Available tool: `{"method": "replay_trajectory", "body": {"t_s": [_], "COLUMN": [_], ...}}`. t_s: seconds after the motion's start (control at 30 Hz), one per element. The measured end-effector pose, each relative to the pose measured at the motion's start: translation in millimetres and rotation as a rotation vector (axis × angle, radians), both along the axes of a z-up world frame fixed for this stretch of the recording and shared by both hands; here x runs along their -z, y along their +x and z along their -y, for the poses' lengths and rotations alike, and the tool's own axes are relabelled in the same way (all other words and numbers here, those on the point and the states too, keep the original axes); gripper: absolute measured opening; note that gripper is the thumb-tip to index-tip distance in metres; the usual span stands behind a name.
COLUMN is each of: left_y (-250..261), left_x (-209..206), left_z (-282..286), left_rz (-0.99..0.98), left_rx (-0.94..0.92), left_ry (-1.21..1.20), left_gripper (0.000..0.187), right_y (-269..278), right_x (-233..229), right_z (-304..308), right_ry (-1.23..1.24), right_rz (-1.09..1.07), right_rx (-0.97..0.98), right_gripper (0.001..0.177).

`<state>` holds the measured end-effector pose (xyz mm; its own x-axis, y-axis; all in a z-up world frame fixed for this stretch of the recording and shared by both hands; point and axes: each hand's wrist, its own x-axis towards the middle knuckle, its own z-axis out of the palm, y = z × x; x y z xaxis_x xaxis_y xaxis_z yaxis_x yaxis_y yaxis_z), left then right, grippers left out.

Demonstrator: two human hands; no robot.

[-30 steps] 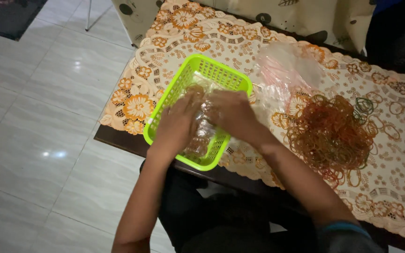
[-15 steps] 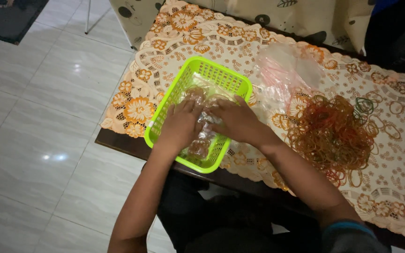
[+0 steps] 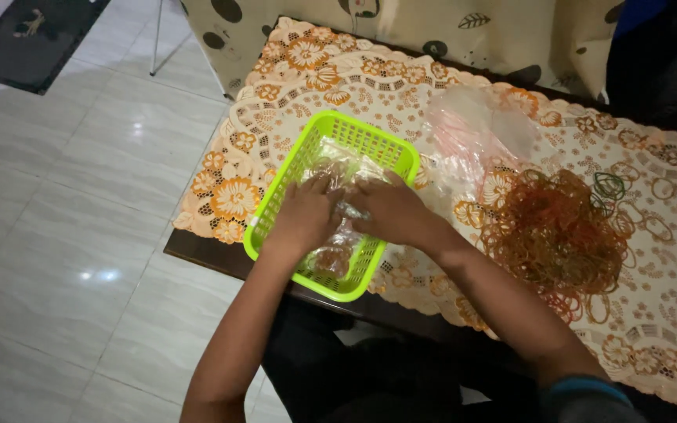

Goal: Packing rubber bands into small plastic bags and placing them in a basket

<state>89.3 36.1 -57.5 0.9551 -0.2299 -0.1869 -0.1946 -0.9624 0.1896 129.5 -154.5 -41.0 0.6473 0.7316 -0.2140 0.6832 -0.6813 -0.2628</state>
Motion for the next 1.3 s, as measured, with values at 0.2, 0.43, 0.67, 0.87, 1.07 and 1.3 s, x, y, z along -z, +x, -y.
{"method": "replay_trajectory", "body": {"t_s": [0.2,0.43,0.67,0.87,1.07,1.3], "left_y": [3.0,-0.1,-5.9,7.6,-22.5,-22.8], "left_x": [7.3,-15.6,-41.6,-29.3,-89.0,-26.3], "left_z": [0.3,3.3,8.7,21.9,95.8,201.3], "left_rz": [-0.029,-0.03,0.032,0.081,0.152,0.095], "left_rx": [-0.001,-0.019,-0.041,-0.019,0.133,0.102], "left_ry": [-0.015,0.006,-0.062,-0.041,-0.431,-0.827], "left_gripper": [0.049,0.048,0.041,0.046,0.052,0.042], "right_y": [5.6,3.2,8.9,15.7,15.2,4.7], "right_x": [10.9,1.8,8.6,13.5,37.9,77.4], "right_z": [2.0,5.8,19.2,50.8,115.3,211.0], "right_ry": [-0.022,-0.004,0.245,0.346,0.396,0.381], "right_rz": [0.01,0.016,-0.002,0.035,0.076,0.17], "right_rx": [-0.028,0.004,0.116,0.213,0.427,0.64], "right_gripper": [0.058,0.049,0.036,0.046,0.05,0.051]}}
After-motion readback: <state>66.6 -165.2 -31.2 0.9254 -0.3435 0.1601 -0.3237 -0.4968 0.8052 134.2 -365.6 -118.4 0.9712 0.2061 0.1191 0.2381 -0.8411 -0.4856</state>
